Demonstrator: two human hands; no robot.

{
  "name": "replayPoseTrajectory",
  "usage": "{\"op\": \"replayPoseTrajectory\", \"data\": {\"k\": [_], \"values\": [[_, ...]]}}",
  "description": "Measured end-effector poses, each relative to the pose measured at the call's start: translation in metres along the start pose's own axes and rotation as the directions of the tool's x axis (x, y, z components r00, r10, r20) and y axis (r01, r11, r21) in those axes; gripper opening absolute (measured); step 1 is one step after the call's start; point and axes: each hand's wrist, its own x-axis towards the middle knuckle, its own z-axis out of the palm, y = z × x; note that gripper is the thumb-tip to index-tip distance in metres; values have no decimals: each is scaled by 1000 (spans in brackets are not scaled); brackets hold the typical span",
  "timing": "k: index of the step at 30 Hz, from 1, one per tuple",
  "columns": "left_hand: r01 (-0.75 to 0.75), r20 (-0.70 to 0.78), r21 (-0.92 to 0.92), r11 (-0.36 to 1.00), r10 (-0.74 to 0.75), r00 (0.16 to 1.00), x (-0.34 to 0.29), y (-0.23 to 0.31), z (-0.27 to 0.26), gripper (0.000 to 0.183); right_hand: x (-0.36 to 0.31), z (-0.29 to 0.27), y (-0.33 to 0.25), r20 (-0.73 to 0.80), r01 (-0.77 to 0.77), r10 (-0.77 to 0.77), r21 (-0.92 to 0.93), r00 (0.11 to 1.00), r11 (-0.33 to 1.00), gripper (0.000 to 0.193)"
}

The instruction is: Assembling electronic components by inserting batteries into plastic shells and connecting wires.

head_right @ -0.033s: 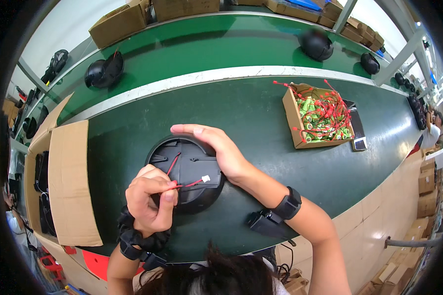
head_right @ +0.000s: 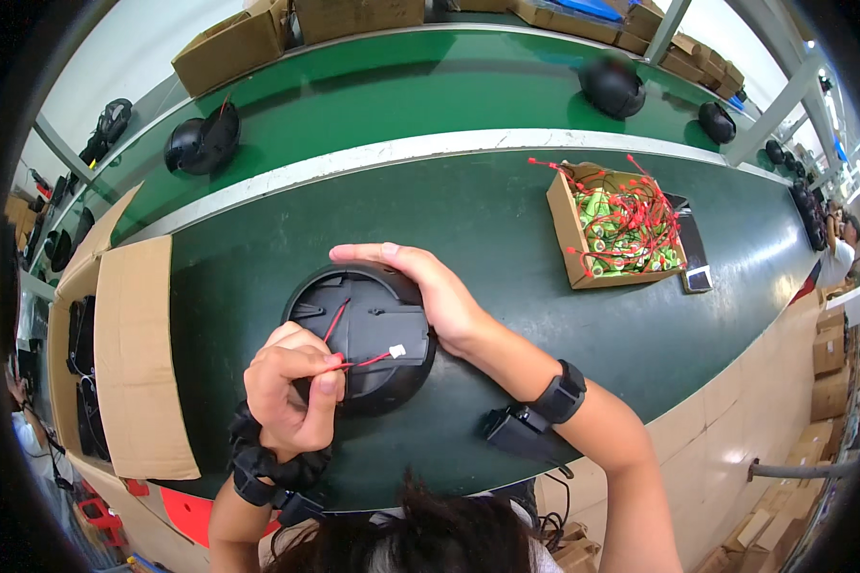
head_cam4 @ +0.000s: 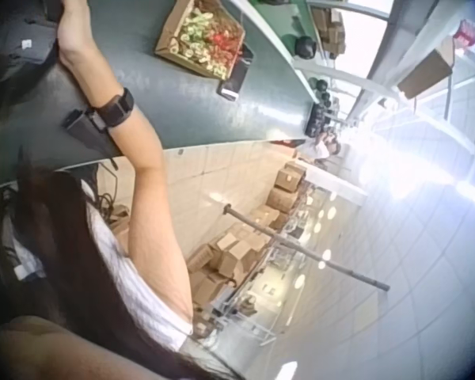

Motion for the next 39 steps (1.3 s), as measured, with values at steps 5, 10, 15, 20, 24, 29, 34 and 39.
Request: {"op": "replayPoseTrajectory", "data": {"k": [5, 10, 15, 20, 24, 29, 34, 39], "values": [[1, 18, -33, 999, 0, 1000, -1, 4, 3, 15, 21, -26, 1, 207, 58, 9, -313, 978, 948, 54], [11, 12, -34, 999, -11, 1000, -2, 6, 5, 14, 18, -11, 8, 168, 279, -243, -244, 955, 929, 53], [47, 23, -89, 995, -45, 999, -5, 6, 2, 20, 19, -20, 3, 330, 142, -59, -235, 942, 962, 62], [-20, -60, -195, 981, 8, 998, -6, -16, 3, 45, 16, -21, 6, 239, 130, -72, -237, 968, 963, 60], [-145, -478, 72, 987, 162, 864, 3, -31, -2, 48, 19, -15, 2, 118, 78, -62, -138, 991, 987, 61], [236, -535, -141, 962, -274, 799, -4, -64, -6, 22, 48, -32, -16, -341, 89, -50, 99, 939, 991, 54], [449, -442, -354, 820, -571, 692, -11, -62, -17, 23, 145, -51, -48, -470, 430, -356, 58, 808, 901, 46], [380, -481, -146, 913, -401, 779, -13, -61, -8, 27, 212, -78, -56, -741, 284, -642, -583, 198, 761, 38]]}}
